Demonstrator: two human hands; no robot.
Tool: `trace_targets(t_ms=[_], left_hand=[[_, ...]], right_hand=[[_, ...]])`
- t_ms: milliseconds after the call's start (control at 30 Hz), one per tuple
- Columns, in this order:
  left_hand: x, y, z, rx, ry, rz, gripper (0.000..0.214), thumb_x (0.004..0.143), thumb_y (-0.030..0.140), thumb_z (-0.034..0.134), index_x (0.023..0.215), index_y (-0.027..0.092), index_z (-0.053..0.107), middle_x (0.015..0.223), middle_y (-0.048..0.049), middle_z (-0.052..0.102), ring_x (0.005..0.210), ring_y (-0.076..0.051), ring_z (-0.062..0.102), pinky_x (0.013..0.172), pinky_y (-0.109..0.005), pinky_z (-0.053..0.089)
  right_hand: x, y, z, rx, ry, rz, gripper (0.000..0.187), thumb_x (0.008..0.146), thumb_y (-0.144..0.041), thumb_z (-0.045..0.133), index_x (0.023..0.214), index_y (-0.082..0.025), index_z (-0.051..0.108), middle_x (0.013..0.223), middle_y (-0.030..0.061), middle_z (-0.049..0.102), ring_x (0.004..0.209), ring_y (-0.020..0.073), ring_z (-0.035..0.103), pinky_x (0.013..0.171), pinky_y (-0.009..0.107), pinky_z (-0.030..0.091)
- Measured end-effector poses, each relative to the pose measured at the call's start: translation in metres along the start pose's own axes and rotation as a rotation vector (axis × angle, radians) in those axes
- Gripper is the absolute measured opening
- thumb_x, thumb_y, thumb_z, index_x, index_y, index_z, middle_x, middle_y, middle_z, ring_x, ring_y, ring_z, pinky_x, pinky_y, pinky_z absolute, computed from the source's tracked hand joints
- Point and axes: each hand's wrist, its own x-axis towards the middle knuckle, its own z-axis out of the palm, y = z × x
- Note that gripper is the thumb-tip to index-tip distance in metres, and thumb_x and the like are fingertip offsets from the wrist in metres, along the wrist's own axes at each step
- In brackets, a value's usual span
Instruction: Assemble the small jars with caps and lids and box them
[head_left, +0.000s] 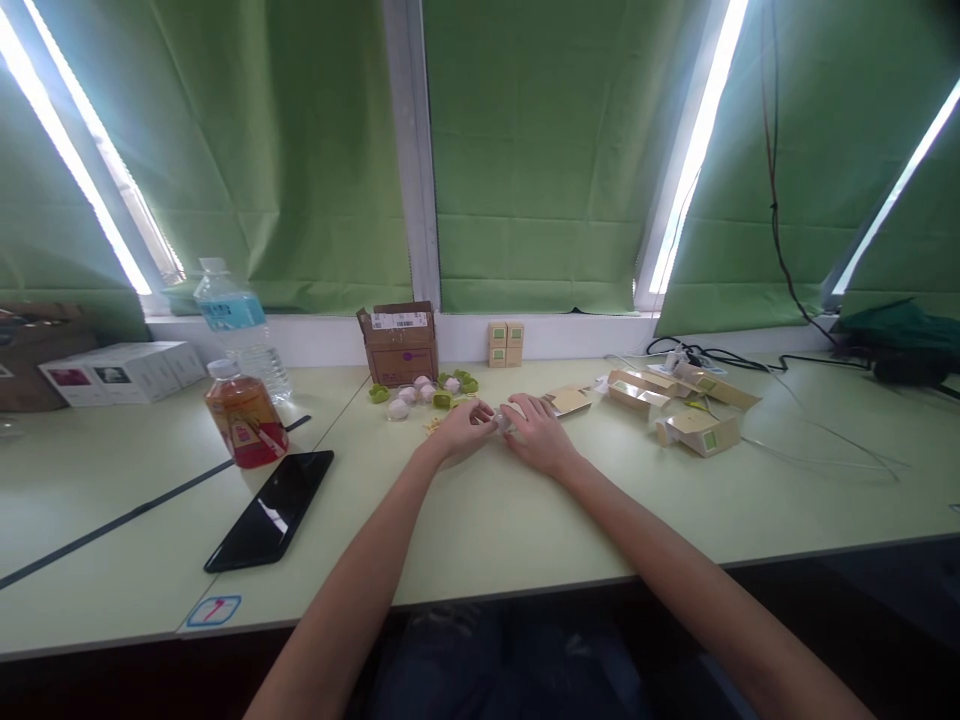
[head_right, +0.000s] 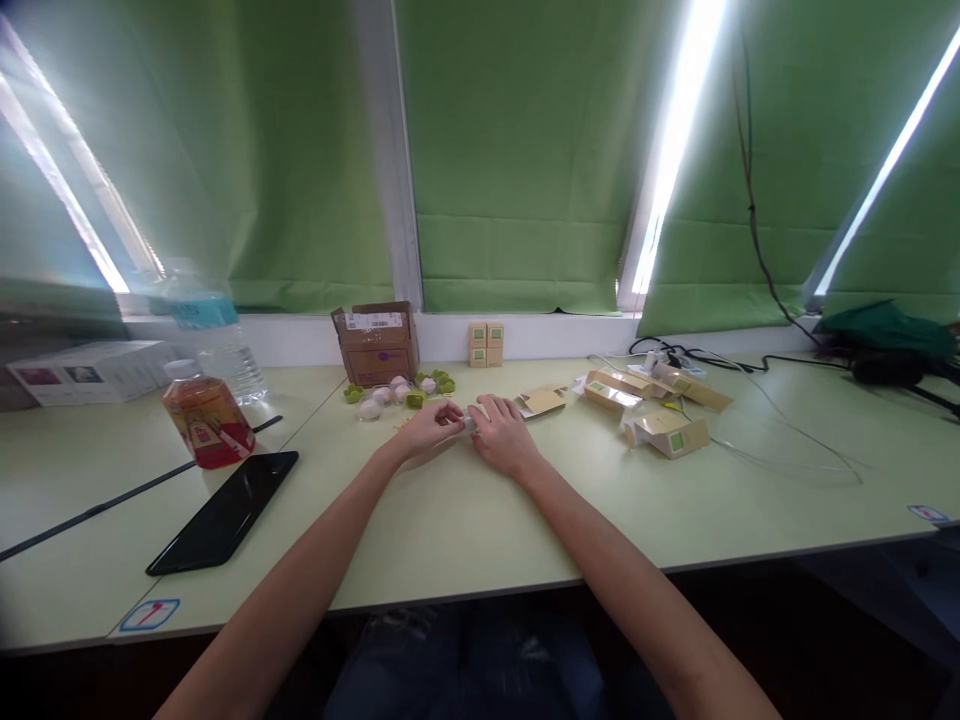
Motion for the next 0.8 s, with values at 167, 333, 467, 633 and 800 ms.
trace_targets(t_ms=[167, 333, 467, 633, 800], left_hand=[[-0.002, 0.0, 0.003, -0.172, -0.063, -0.017, 0.06, 0.077, 0.046, 0.077, 0.124, 0.017, 0.057, 0.104, -0.0091, 0.073, 0.097, -0.023, 0.07, 0.084, -0.034, 0.053], [-0.006, 0.01, 0.004, -0.211, -0.098, 0.041, 0.052, 0.074, 0.043, 0.08, 0.115, 0.016, 0.065, 0.093, -0.0062, 0.073, 0.089, -0.022, 0.069, 0.082, -0.034, 0.053], [-0.005, 0.009, 0.005, -0.237, -0.092, 0.048, 0.046, 0.073, 0.034, 0.077, 0.113, 0.014, 0.065, 0.088, -0.0047, 0.07, 0.084, -0.02, 0.067, 0.077, -0.032, 0.052], [-0.004, 0.007, 0.007, -0.283, -0.094, -0.006, 0.052, 0.072, 0.02, 0.07, 0.123, 0.016, 0.059, 0.071, 0.0029, 0.061, 0.068, -0.015, 0.061, 0.064, -0.026, 0.046], [-0.006, 0.01, 0.004, -0.342, -0.113, -0.06, 0.049, 0.074, 0.022, 0.072, 0.121, 0.017, 0.059, 0.067, 0.0044, 0.059, 0.063, -0.014, 0.061, 0.062, -0.026, 0.046]], right_hand=[[0.001, 0.0, 0.002, -0.004, -0.032, -0.049, 0.041, 0.097, -0.016, 0.048, 0.138, -0.018, 0.056, 0.14, 0.0176, 0.057, 0.13, 0.0322, 0.05, 0.11, 0.048, 0.038], [0.002, -0.004, 0.0, -0.007, -0.059, -0.113, 0.049, 0.098, -0.008, 0.038, 0.142, -0.022, 0.057, 0.132, 0.0152, 0.063, 0.119, 0.0297, 0.056, 0.113, 0.049, 0.033], [0.003, -0.006, 0.0, -0.052, -0.059, -0.099, 0.047, 0.099, -0.011, 0.039, 0.141, -0.02, 0.057, 0.123, 0.0165, 0.066, 0.11, 0.0301, 0.057, 0.105, 0.048, 0.037], [0.002, -0.005, 0.003, -0.157, 0.01, -0.092, 0.044, 0.098, -0.012, 0.046, 0.14, -0.016, 0.057, 0.118, 0.0148, 0.067, 0.104, 0.0277, 0.059, 0.098, 0.043, 0.038], [0.0, -0.004, 0.004, -0.139, -0.003, -0.023, 0.044, 0.093, -0.021, 0.059, 0.137, -0.016, 0.058, 0.112, 0.0132, 0.067, 0.101, 0.0278, 0.061, 0.095, 0.041, 0.038]])
